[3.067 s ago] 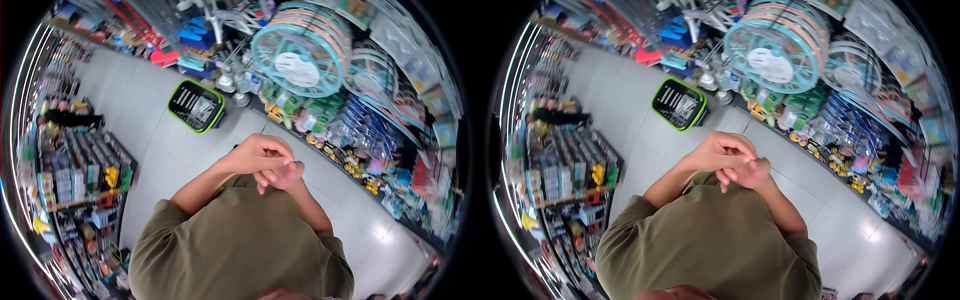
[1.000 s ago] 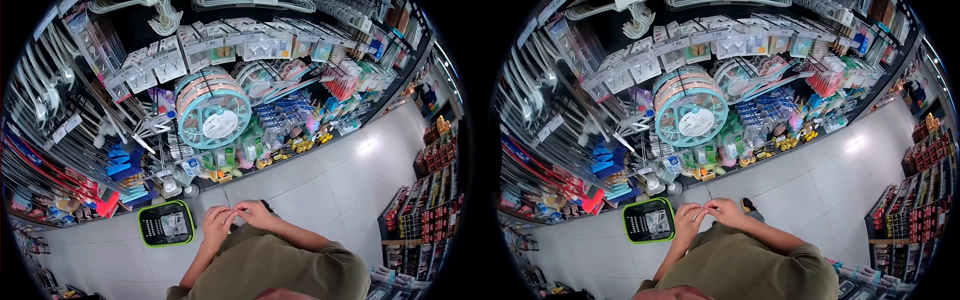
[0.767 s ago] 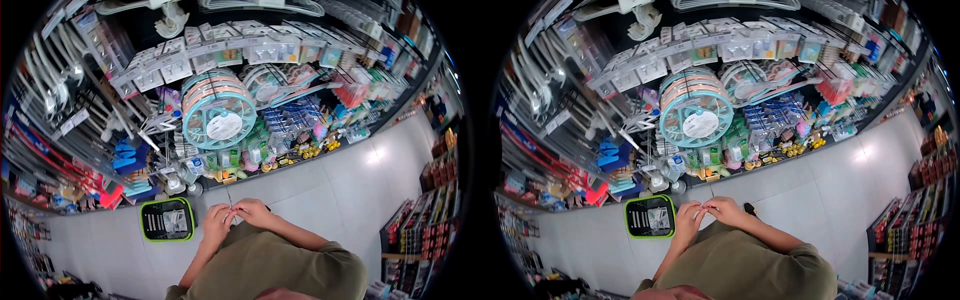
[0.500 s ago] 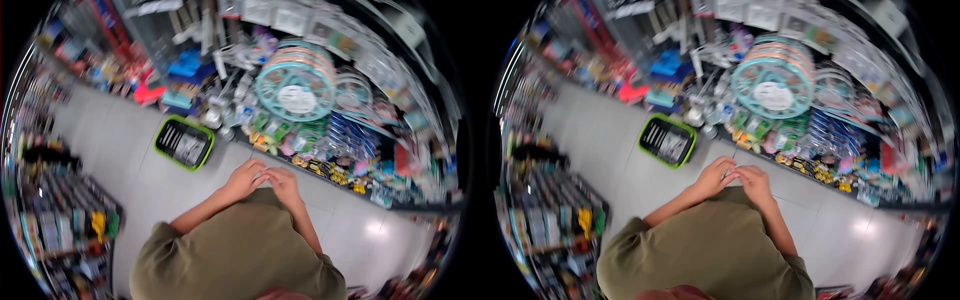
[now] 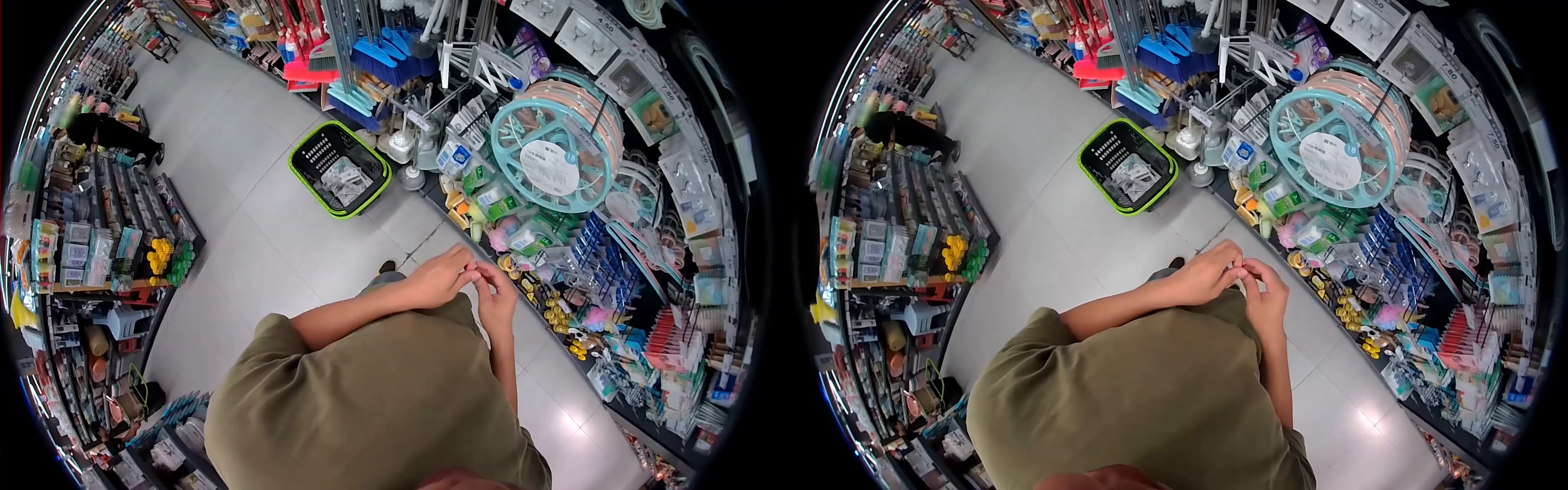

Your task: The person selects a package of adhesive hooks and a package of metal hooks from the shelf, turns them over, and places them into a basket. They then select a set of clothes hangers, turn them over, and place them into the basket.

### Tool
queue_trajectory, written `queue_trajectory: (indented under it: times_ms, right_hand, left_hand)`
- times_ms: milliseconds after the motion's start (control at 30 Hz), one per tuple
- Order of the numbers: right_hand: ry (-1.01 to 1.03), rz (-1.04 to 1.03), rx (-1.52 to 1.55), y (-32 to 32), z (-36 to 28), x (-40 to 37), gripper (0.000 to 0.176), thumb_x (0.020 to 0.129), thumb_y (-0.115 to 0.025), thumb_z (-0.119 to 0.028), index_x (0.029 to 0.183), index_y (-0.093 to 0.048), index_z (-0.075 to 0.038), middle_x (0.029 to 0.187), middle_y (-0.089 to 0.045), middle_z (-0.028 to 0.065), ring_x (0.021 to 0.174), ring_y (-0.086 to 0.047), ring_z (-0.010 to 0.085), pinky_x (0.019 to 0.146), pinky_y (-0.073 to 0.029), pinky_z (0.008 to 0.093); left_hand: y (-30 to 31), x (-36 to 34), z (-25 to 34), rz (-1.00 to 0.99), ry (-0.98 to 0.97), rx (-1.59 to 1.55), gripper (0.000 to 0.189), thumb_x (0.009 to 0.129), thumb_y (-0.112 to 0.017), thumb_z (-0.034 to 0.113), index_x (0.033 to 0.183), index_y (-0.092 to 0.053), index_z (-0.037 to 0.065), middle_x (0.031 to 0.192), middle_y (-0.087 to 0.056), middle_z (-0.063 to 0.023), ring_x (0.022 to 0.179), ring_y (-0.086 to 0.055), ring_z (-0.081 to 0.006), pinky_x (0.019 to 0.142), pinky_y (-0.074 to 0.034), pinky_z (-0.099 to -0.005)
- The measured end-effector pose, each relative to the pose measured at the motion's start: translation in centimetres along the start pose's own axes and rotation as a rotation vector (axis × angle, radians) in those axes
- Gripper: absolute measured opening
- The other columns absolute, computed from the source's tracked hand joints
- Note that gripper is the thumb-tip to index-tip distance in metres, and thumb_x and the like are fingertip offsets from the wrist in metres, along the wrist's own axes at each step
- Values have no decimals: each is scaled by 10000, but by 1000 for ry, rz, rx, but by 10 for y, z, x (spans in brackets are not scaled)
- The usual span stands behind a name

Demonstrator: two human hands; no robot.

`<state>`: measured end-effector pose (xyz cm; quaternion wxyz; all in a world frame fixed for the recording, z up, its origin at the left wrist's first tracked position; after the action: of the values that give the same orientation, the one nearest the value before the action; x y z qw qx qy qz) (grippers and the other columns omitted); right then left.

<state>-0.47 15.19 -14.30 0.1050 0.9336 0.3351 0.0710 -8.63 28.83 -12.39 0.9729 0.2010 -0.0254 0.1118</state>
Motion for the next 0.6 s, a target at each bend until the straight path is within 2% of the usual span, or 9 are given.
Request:
queue_trajectory:
  times_ms: [133, 233, 267, 300, 333, 433, 533, 567, 600]
  right_hand:
    - [-106, 21, 338, -16, 6, 7, 228, 994, -664, -23, 1218, -656, 22, 986, -729, 80, 869, -671, 148, 822, -549, 290]
    - [-142, 68, 557, -24, -4, 20, 327, 1092, -495, -201, 1312, -578, 26, 1133, -691, 124, 991, -655, 180, 917, -543, 344]
    - [-156, 86, 629, -27, -5, 23, 379, 1124, -438, -261, 1344, -551, 27, 1182, -678, 138, 1032, -649, 191, 948, -540, 362]
    - [-146, 3, 585, -31, -7, 26, 499, 1126, -405, -372, 1424, -490, 19, 1397, -573, 168, 1240, -582, 254, 1048, -496, 448]
    - [-134, -42, 610, -36, -12, 28, 558, 1112, -425, -416, 1468, -446, 13, 1463, -509, 168, 1302, -538, 272, 1069, -479, 464]
    - [-120, -159, 660, -55, -29, 32, 761, 1060, -473, -554, 1586, -302, -32, 1632, -316, 147, 1456, -406, 313, 1123, -425, 502]
    - [-124, -254, 636, -74, -33, 35, 953, 986, -513, -680, 1655, -155, -104, 1713, -159, 98, 1524, -311, 337, 1150, -390, 516]
    - [-117, -295, 616, -81, -36, 36, 1012, 957, -539, -706, 1662, -119, -113, 1719, -133, 91, 1527, -304, 348, 1148, -392, 522]
    - [-111, -336, 596, -90, -41, 38, 1072, 929, -564, -731, 1669, -83, -122, 1725, -107, 84, 1529, -298, 359, 1145, -395, 528]
  left_hand:
    - [11, 0, -3, 78, -35, -76, 202, 1061, -579, 194, 1036, -504, 8, 1046, -552, -145, 879, -594, -305, 800, -491, -410]
    - [22, 1, -14, 109, 135, -223, 194, 1078, -550, 192, 1087, -522, 1, 1079, -574, -141, 890, -587, -236, 801, -483, -395]
    - [29, 2, -14, 99, 138, -242, 202, 1084, -537, 197, 1117, -528, -3, 1108, -578, -138, 925, -593, -223, 822, -487, -386]
    - [37, 3, -14, 89, 140, -260, 215, 1090, -523, 201, 1147, -533, -6, 1137, -582, -134, 961, -599, -209, 842, -490, -378]
    - [44, 3, -16, 78, 143, -279, 232, 1096, -510, 205, 1178, -539, -10, 1165, -586, -131, 996, -605, -195, 863, -494, -369]
    - [50, 8, -14, 110, -116, -304, 388, 1084, -533, 297, 1352, -518, 17, 1392, -494, -172, 1218, -568, -269, 957, -494, -355]
    - [61, 10, 19, 37, -164, -454, 539, 1023, -629, 378, 1469, -496, 106, 1589, -293, -266, 1485, -302, -434, 1158, -352, -491]
    - [53, 7, 13, -105, -98, -508, 765, 977, -675, 487, 1598, -364, 167, 1666, -86, -300, 1554, -110, -477, 1191, -272, -553]
    - [52, 7, 12, -144, -157, -471, 777, 973, -675, 503, 1602, -363, 171, 1665, -96, -305, 1558, -104, -475, 1189, -272, -556]
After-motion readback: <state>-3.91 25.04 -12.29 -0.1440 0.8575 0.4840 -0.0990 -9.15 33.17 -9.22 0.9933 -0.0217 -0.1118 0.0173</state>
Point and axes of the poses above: each hand's wrist, its own x-axis towards the middle knuckle, its own y-axis out of the back of the hand, z = x × y, the point moved 6 cm from there along x, towards the middle knuckle
